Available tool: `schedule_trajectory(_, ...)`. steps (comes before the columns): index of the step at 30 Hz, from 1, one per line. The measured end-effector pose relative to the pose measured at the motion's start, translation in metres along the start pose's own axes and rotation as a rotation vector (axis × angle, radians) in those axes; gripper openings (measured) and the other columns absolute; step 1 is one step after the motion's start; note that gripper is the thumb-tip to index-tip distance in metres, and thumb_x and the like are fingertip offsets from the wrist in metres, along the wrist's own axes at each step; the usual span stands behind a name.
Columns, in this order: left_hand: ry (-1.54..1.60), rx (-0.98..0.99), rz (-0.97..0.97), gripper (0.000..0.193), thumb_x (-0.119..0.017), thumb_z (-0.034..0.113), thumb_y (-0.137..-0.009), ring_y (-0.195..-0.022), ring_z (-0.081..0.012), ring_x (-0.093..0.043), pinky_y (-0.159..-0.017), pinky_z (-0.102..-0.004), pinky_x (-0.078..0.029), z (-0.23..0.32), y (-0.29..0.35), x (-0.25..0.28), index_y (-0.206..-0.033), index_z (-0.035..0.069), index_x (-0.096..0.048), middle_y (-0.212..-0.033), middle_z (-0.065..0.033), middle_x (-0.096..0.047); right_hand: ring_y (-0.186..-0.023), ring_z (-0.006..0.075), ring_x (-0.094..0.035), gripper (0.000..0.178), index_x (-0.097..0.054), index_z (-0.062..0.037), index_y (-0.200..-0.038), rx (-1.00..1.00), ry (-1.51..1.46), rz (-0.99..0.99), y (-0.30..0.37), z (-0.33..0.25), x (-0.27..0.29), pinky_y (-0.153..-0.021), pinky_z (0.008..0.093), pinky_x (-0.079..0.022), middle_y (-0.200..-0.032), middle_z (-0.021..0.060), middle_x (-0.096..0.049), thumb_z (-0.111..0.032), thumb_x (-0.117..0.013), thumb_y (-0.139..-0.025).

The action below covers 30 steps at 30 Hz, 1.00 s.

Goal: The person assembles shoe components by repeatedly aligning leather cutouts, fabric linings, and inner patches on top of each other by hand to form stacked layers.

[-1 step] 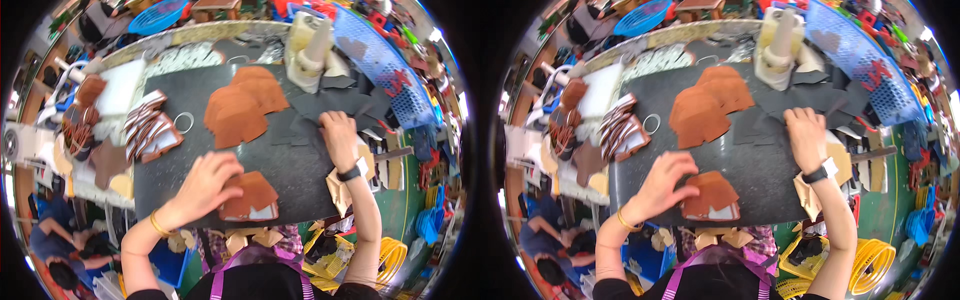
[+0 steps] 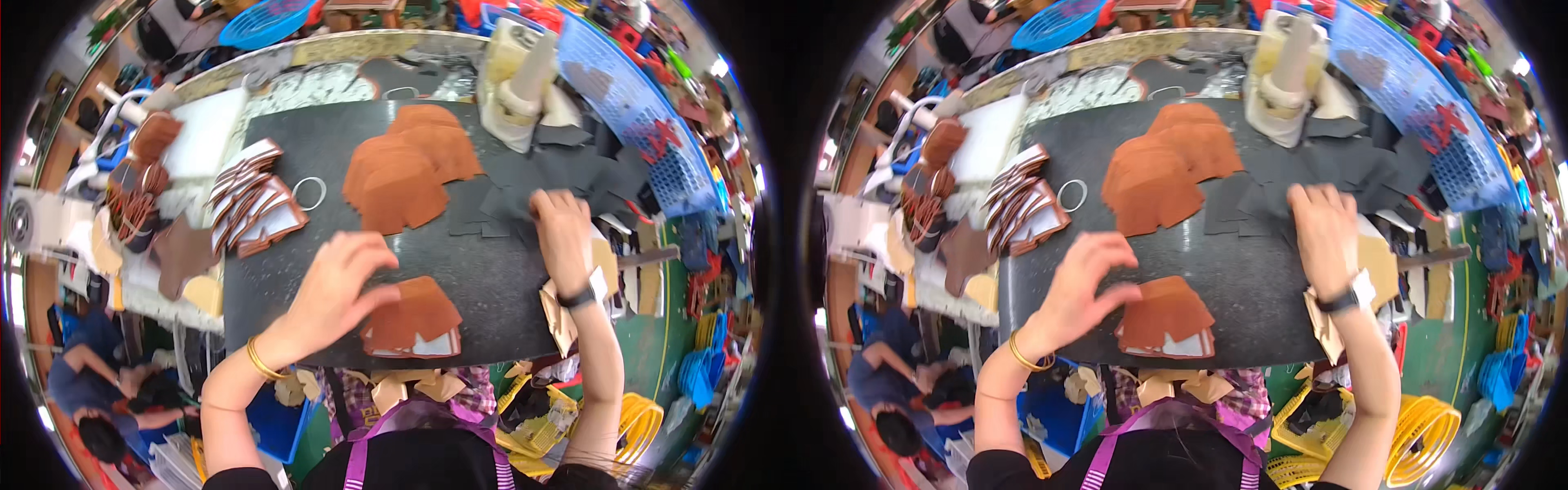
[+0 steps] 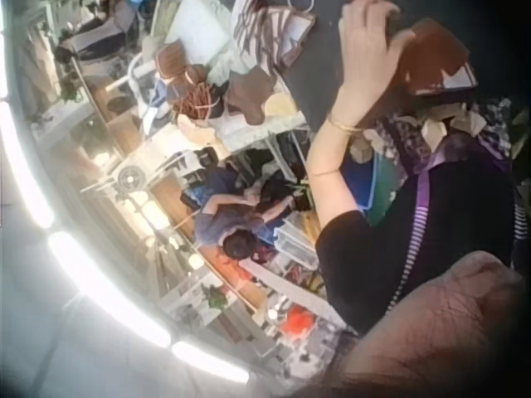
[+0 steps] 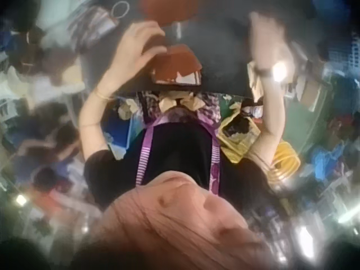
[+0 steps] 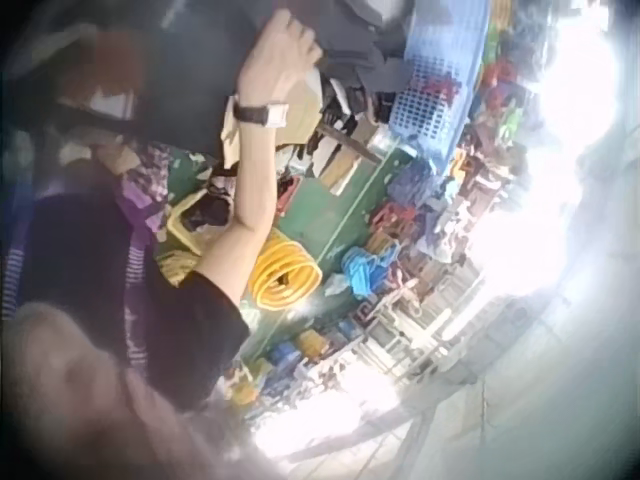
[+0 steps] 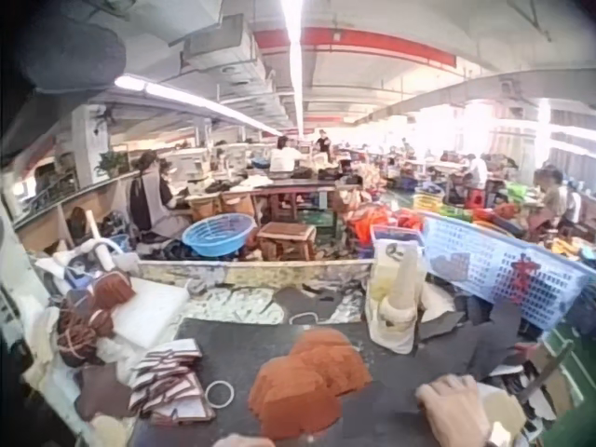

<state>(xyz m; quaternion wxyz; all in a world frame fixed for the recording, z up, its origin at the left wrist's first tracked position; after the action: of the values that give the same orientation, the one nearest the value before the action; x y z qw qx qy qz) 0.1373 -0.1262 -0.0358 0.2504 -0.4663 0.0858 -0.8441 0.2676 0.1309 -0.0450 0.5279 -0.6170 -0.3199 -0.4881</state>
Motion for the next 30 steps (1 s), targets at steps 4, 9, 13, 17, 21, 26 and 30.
schedule_trajectory(4, 0.113, 0.073, 0.085, 0.034, -0.078, 0.017, -0.074, -0.077, -0.0264, -0.059, -0.068, -0.034, -0.048, 0.008, -0.001, 0.003, -0.101, 0.006, -0.061, -0.09, -0.009, -0.063, -0.084, 0.0281, -0.058, 0.017, -0.059, -0.0068, -0.093, 0.188, -0.497, 0.017, 0.004, -0.088, 0.041, -0.072, 0.0395, -0.042, -0.082, 0.0088, -0.059, -0.003, -0.061, -0.076)
schedule_trajectory(9, 0.135, 0.246, 0.078, 0.032, -0.075, 0.012, -0.078, -0.064, -0.0235, -0.061, -0.057, -0.0297, -0.048, 0.013, 0.018, 0.008, -0.104, 0.003, -0.061, -0.075, -0.0106, -0.063, -0.077, 0.0318, -0.061, 0.018, -0.06, -0.0031, -0.096, 0.062, -0.905, -0.147, 0.004, -0.102, 0.034, -0.068, 0.0374, -0.048, -0.082, 0.0122, -0.06, 0.001, -0.065, -0.08)
schedule_trajectory(13, 0.149, 0.331, 0.052, 0.02, -0.07, 0.005, -0.079, -0.075, -0.026, -0.065, -0.066, -0.032, -0.053, -0.001, 0.045, 0.002, -0.097, 0.003, -0.063, -0.081, -0.0103, -0.065, -0.077, 0.0353, -0.061, 0.017, -0.058, -0.003, -0.101, -0.105, -0.602, 0.118, 0.007, -0.073, 0.036, -0.069, 0.0372, -0.049, -0.087, 0.0166, -0.061, 0.002, -0.062, -0.084)
schedule_trajectory(17, -0.015, 0.098, -0.149, 0.025, -0.065, 0.003, -0.073, -0.091, -0.0281, -0.064, -0.073, -0.0343, -0.055, 0.01, 0.061, -0.015, -0.098, 0.001, -0.061, -0.099, -0.0121, -0.063, -0.084, 0.038, -0.061, 0.021, -0.056, -0.0043, -0.107, -0.146, -0.301, 0.192, 0.013, -0.043, 0.017, -0.072, 0.0378, -0.049, -0.094, 0.0182, -0.061, 0.002, -0.059, -0.087)
schedule_trajectory(21, -0.111, -0.026, -0.208, 0.024, -0.062, 0.005, -0.069, -0.091, -0.0269, -0.062, -0.071, -0.0314, -0.056, 0.016, 0.049, -0.019, -0.092, -0.002, -0.059, -0.099, -0.0132, -0.059, -0.092, 0.0305, -0.061, 0.017, -0.057, 0.001, -0.099, -0.125, -0.23, 0.509, 0.01, -0.023, 0.049, -0.08, 0.0352, -0.048, -0.101, 0.0163, -0.062, 0.01, -0.057, -0.084)
schedule_trajectory(26, -0.275, -0.116, -0.303, 0.019, -0.064, 0.009, -0.066, -0.083, -0.0232, -0.06, -0.062, -0.0289, -0.056, 0.024, 0.039, -0.028, -0.081, 0.0, -0.058, -0.084, -0.0106, -0.056, -0.085, 0.0303, -0.066, 0.027, -0.059, -0.0022, -0.099, 0.29, -1.012, 0.027, 0.02, -0.07, 0.067, -0.075, 0.0396, -0.051, -0.086, 0.0134, -0.066, 0.003, -0.056, -0.072)
schedule_trajectory(30, -0.379, -0.158, -0.425, 0.014, -0.065, 0.01, -0.065, -0.072, -0.0196, -0.059, -0.053, -0.0259, -0.053, 0.033, 0.031, -0.031, -0.073, 0.002, -0.057, -0.075, -0.0082, -0.053, -0.113, 0.0315, -0.057, 0.028, -0.058, -0.0019, -0.098, 0.674, -0.866, -0.376, 0.044, -0.109, 0.032, -0.083, 0.0382, -0.052, -0.116, 0.0142, -0.061, -0.011, -0.063, -0.072)
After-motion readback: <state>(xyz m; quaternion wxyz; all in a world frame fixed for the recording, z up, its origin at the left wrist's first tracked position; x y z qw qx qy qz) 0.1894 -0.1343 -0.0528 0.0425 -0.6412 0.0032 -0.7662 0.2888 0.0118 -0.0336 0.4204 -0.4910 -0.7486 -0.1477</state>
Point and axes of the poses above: each hand's wrist, its own y-axis away from the middle knuckle, its own x-axis out of the back of the hand, z = x × y, the point moved 4 cm from there along -y, towards the middle knuckle
